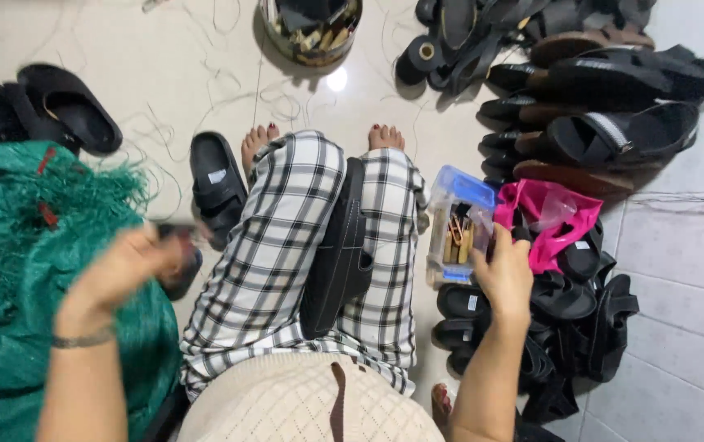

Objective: Manually stitching and repairing a black sandal while seated on the floor.

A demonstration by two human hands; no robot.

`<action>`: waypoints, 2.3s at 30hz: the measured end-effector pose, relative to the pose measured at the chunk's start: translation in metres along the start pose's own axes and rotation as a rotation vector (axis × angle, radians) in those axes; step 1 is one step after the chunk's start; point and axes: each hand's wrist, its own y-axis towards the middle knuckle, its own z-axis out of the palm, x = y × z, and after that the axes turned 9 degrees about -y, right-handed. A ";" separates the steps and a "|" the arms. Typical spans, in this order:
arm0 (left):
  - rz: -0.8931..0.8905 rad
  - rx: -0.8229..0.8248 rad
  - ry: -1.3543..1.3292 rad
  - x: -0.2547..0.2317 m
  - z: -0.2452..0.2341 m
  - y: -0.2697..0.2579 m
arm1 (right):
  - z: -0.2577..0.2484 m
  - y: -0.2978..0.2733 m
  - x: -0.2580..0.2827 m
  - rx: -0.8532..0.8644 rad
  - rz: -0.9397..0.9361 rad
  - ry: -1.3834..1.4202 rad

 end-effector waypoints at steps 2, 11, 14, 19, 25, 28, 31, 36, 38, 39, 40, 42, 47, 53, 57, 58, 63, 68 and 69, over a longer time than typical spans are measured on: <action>0.026 -0.254 0.760 -0.035 0.026 0.003 | -0.036 -0.010 0.019 0.056 -0.150 0.220; 0.694 0.334 1.179 -0.081 0.186 0.040 | -0.083 -0.038 0.114 -0.031 -0.920 0.101; 0.858 0.365 1.167 -0.071 0.194 0.046 | -0.089 -0.038 0.120 -0.012 -0.918 0.067; 0.917 0.339 1.178 -0.069 0.195 0.048 | -0.088 -0.034 0.119 -0.010 -0.932 0.071; 0.924 0.335 1.160 -0.068 0.194 0.048 | -0.091 -0.032 0.120 -0.008 -0.944 0.089; 0.926 0.341 1.144 -0.067 0.194 0.049 | -0.099 -0.033 0.124 -0.020 -0.940 0.071; 0.934 0.332 1.167 -0.068 0.197 0.049 | -0.109 -0.039 0.129 -0.053 -0.948 -0.016; 0.999 0.325 1.127 -0.069 0.199 0.052 | -0.106 -0.044 0.130 0.014 -0.959 -0.055; 1.004 0.322 1.107 -0.068 0.197 0.055 | -0.104 -0.042 0.132 0.006 -0.972 -0.041; 1.013 0.337 1.091 -0.068 0.197 0.056 | -0.103 -0.043 0.132 -0.005 -0.968 -0.022; 1.007 0.335 1.085 -0.067 0.196 0.057 | -0.103 -0.042 0.134 0.003 -0.971 -0.026; 1.046 0.322 1.055 -0.067 0.197 0.059 | -0.103 -0.040 0.137 -0.006 -0.983 -0.002; 1.059 0.299 1.109 -0.063 0.196 0.061 | -0.102 -0.038 0.148 -0.054 -0.992 -0.035; 1.205 0.110 1.117 -0.037 0.193 0.045 | -0.082 -0.053 0.137 -0.275 -0.910 -0.016; 1.076 0.003 0.777 -0.030 0.183 0.009 | -0.062 -0.059 0.135 -0.387 -0.838 -0.178; 1.071 0.007 0.780 -0.040 0.183 0.001 | -0.064 -0.056 0.137 -0.383 -0.835 -0.173; 0.189 0.401 -0.271 -0.035 0.192 -0.015 | -0.069 -0.046 0.136 -0.387 -0.939 -0.031; 0.168 0.036 0.077 -0.050 0.220 -0.016 | -0.063 -0.040 0.135 -0.370 -0.982 0.076; 0.211 0.041 0.148 -0.057 0.224 -0.016 | -0.066 -0.037 0.137 -0.380 -0.995 0.093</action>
